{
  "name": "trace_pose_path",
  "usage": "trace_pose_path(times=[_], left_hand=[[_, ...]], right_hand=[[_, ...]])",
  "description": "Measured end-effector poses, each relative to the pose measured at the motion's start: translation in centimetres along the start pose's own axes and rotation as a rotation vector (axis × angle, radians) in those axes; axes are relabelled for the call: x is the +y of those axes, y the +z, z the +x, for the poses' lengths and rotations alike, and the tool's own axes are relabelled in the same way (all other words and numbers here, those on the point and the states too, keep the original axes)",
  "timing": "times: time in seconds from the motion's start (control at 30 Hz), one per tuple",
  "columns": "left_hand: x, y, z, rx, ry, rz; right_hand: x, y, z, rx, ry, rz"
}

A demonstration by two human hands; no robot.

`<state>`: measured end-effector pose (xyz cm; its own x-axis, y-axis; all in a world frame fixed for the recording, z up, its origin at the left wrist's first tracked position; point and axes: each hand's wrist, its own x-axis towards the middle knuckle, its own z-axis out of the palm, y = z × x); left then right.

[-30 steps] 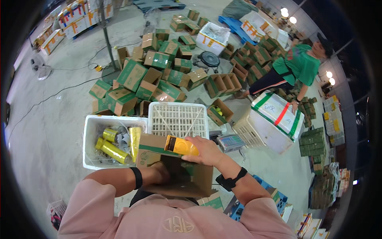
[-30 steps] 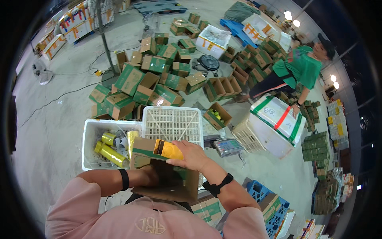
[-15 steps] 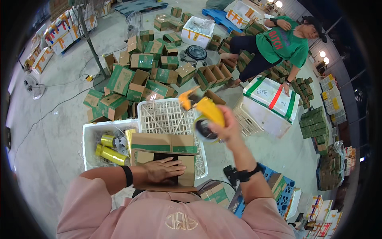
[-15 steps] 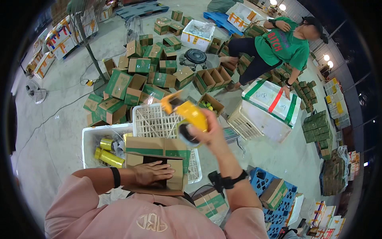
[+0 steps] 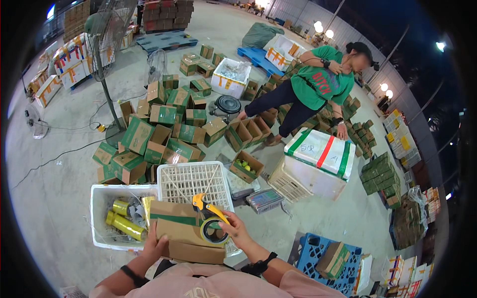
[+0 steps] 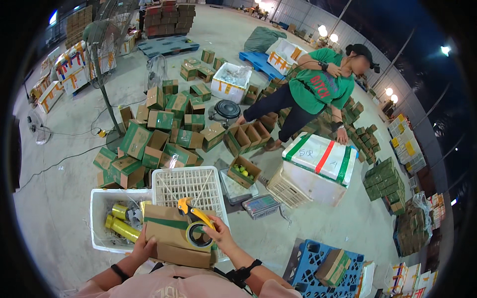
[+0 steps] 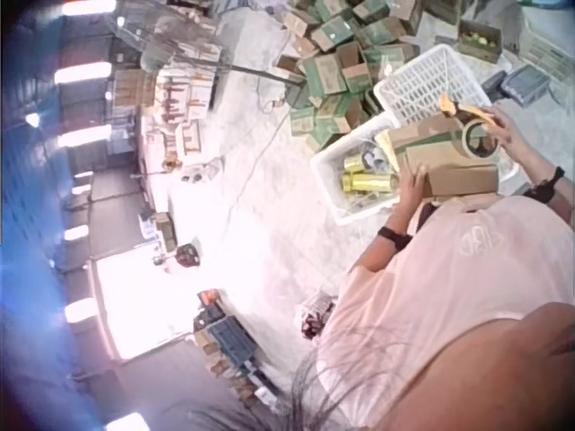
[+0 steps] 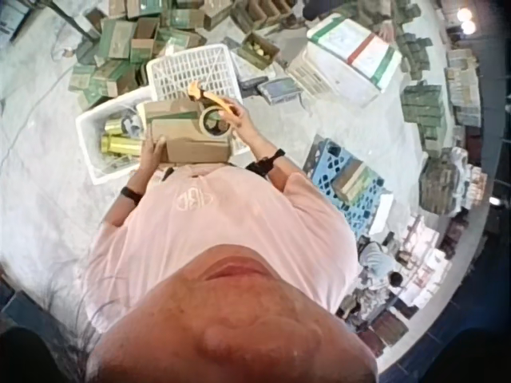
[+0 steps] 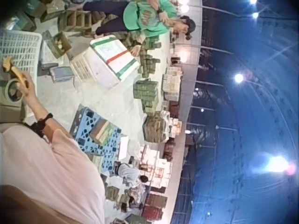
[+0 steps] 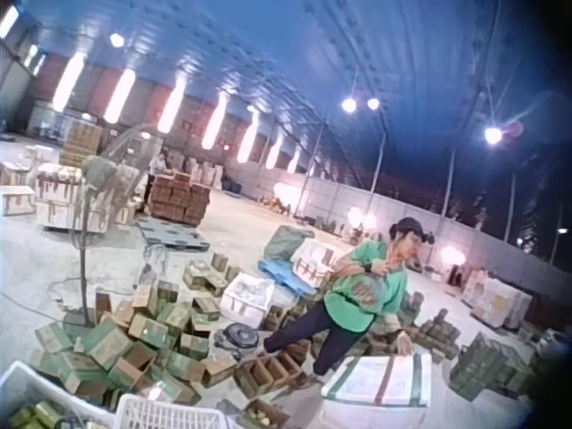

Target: The recorder assembles cardboard boxes using a tape dispenser and fills them with produce in a warehouse setting.

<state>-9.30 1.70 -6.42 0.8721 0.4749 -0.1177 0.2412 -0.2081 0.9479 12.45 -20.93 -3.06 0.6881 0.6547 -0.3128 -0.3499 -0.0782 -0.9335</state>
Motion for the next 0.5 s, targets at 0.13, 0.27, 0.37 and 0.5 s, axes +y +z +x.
trace_pose_path(times=[0.13,0.27,0.37,0.5], left_hand=[[-0.1,0.0,4.2,-0.058,0.045,0.051],[-0.3,-0.6,6.3,-0.126,0.047,0.135],[1.2,-0.8,5.1,-0.12,0.013,0.283],[2.2,1.8,4.3,0.102,0.2,0.581]], right_hand=[[-0.8,-0.1,0.0,0.102,-0.029,0.038],[-8.8,2.6,-0.8,-0.023,-0.146,-0.053],[-8.9,4.0,-3.4,-0.085,-0.513,-0.174],[0.7,1.4,-5.3,-0.181,-0.563,-1.03]])
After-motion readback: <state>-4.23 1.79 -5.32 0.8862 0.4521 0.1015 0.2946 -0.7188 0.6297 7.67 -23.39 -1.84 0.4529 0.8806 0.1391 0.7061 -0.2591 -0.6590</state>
